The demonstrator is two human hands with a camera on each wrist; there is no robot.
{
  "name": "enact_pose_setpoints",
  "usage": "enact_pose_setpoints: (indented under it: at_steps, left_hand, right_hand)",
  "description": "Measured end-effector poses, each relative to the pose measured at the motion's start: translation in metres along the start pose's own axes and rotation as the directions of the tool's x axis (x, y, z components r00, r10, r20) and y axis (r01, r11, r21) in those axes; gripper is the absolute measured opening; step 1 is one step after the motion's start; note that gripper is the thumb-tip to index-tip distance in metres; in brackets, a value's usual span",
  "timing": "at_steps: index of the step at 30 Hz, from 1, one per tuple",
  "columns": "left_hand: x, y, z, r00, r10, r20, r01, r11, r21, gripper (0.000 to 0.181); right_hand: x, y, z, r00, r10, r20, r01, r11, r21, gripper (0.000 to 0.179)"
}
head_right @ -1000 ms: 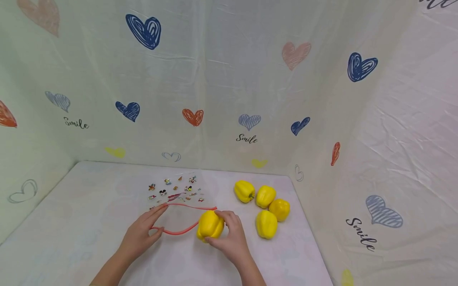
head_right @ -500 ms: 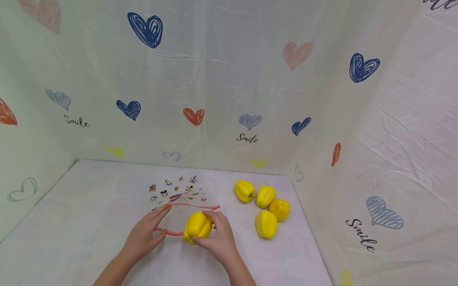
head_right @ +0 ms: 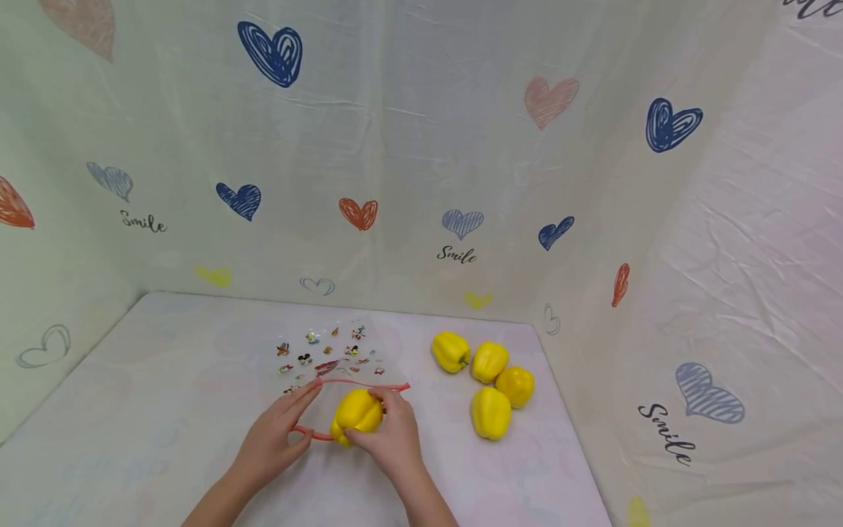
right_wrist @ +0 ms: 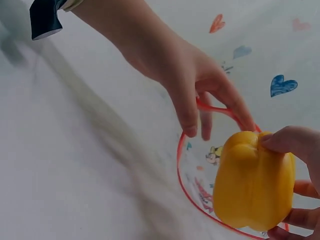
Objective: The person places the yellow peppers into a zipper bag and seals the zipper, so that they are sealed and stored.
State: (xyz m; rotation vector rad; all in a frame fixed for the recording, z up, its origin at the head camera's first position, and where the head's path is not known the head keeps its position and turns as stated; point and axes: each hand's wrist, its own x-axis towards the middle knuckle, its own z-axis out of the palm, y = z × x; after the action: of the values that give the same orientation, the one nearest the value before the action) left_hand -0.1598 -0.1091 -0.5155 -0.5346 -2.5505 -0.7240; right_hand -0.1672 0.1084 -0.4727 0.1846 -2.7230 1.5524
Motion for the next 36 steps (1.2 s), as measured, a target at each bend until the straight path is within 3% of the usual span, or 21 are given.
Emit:
enact_pose_setpoints:
  at_steps: [7,14,19,25,36]
  left_hand:
    - [-0.005,0.002,0.008,0.999,0.011,-0.033,-0.011,1.0,-0.011,0.081]
    - [-0.008,0.006,0.011,1.0,-0.018,-0.017,0.018,1.0,-0.009,0.082]
    - [-0.009,0.005,0.014,0.999,0.012,-0.047,-0.012,1.0,-0.01,0.083]
    - [-0.012,0.005,0.018,0.993,0.056,-0.103,-0.059,0.998,-0.027,0.081]
    - [-0.015,0.007,0.019,0.996,-0.031,-0.085,0.025,0.998,-0.064,0.078]
  right_hand:
    - [0.003,0.011,0.014,0.997,0.057,-0.049,-0.057,0.998,-0.006,0.061]
    - [0.001,0.018,0.031,0.991,0.02,-0.132,-0.033,0.995,-0.098,0.059]
    - [0.001,0.022,0.038,0.991,-0.009,-0.13,-0.01,0.99,-0.14,0.058]
    - [0.0,0.027,0.045,0.993,0.009,-0.12,-0.026,0.99,-0.142,0.057]
    - [0.003,0.029,0.05,0.997,0.045,-0.066,-0.051,0.993,-0.106,0.06]
